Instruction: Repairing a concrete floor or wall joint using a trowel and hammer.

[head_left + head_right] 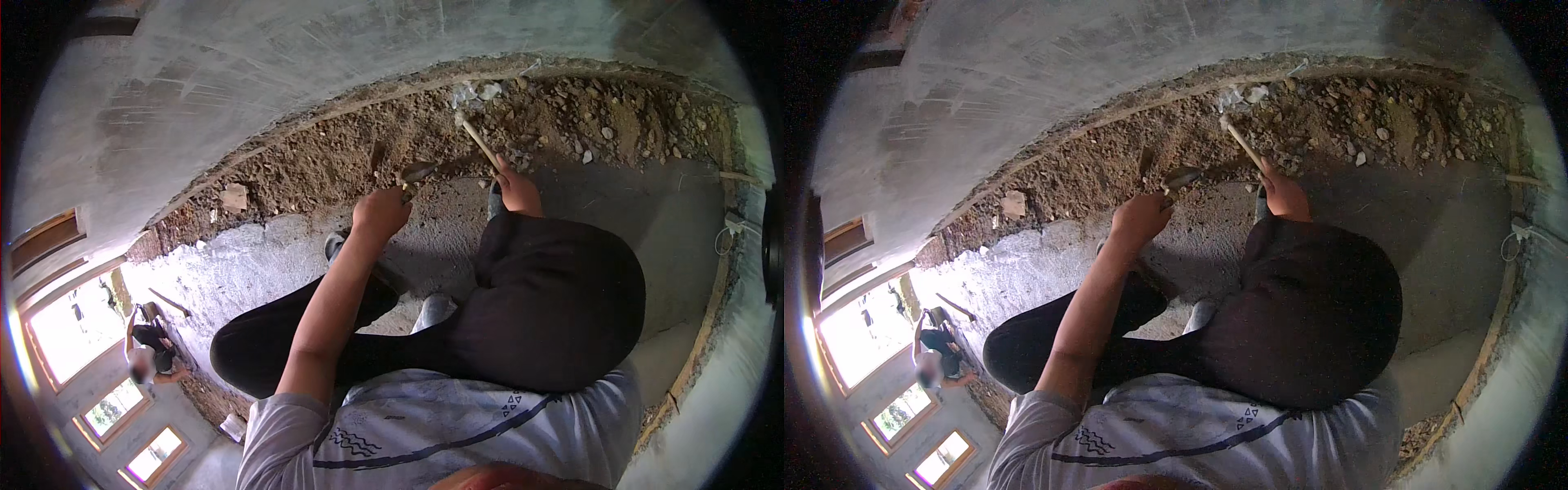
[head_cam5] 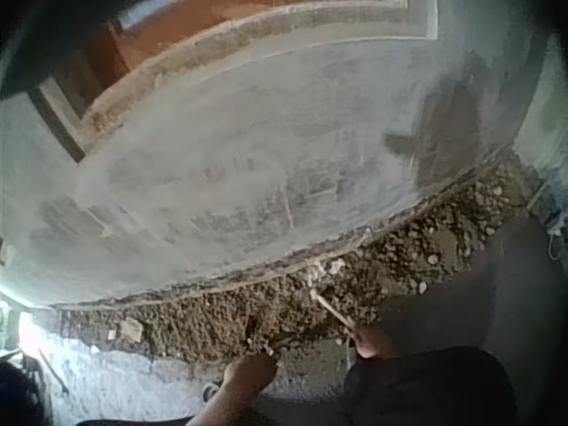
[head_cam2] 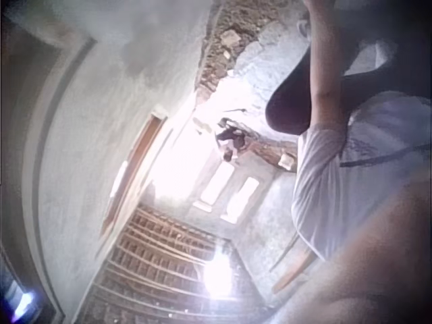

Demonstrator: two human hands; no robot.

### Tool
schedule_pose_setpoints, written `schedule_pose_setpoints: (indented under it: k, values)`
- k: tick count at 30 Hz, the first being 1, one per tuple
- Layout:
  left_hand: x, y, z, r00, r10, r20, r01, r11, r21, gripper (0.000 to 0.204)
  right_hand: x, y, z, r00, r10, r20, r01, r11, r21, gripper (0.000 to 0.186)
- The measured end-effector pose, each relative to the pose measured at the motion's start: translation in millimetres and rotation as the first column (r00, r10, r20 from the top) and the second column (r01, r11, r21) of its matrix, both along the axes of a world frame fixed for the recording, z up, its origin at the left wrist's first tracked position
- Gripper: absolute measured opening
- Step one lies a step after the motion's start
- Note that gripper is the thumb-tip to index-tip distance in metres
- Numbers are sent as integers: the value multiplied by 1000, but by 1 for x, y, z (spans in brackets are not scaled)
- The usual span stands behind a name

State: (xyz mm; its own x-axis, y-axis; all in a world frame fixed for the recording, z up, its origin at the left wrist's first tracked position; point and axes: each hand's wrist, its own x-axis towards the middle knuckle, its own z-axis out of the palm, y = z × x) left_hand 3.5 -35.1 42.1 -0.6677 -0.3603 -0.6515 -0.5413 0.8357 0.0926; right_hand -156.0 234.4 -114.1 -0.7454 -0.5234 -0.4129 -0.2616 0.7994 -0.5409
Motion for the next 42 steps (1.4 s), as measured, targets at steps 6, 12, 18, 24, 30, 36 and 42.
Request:
schedule_pose_setpoints:
  k: [6,12,18,24,30,36,42]
  values:
    - [-29,37,33,998,-68,7,68,996,51,38,-9,2,-3,996,66,53,-68,997,38,56]
    - [-29,68,17,989,-119,-87,128,985,112,38,-7,0,3,996,48,80,-49,999,12,57]
    - [-12,61,-12,992,-9,-128,25,991,128,37,-8,-4,13,994,23,103,-22,1000,-17,56]
    - [-5,9,-17,987,54,-154,-34,991,129,43,-4,-3,24,994,-6,113,4,1000,20,57]
    - [10,17,-42,985,-97,-142,142,925,352,45,-7,6,-3,997,63,-54,-70,987,-147,53]
    - [0,26,-47,952,248,-179,-176,923,341,50,0,10,-3,991,15,-137,-46,973,-225,50]
    - [4,-21,-39,901,365,-235,-307,918,249,60,-3,15,42,998,-46,-31,42,990,-134,50]
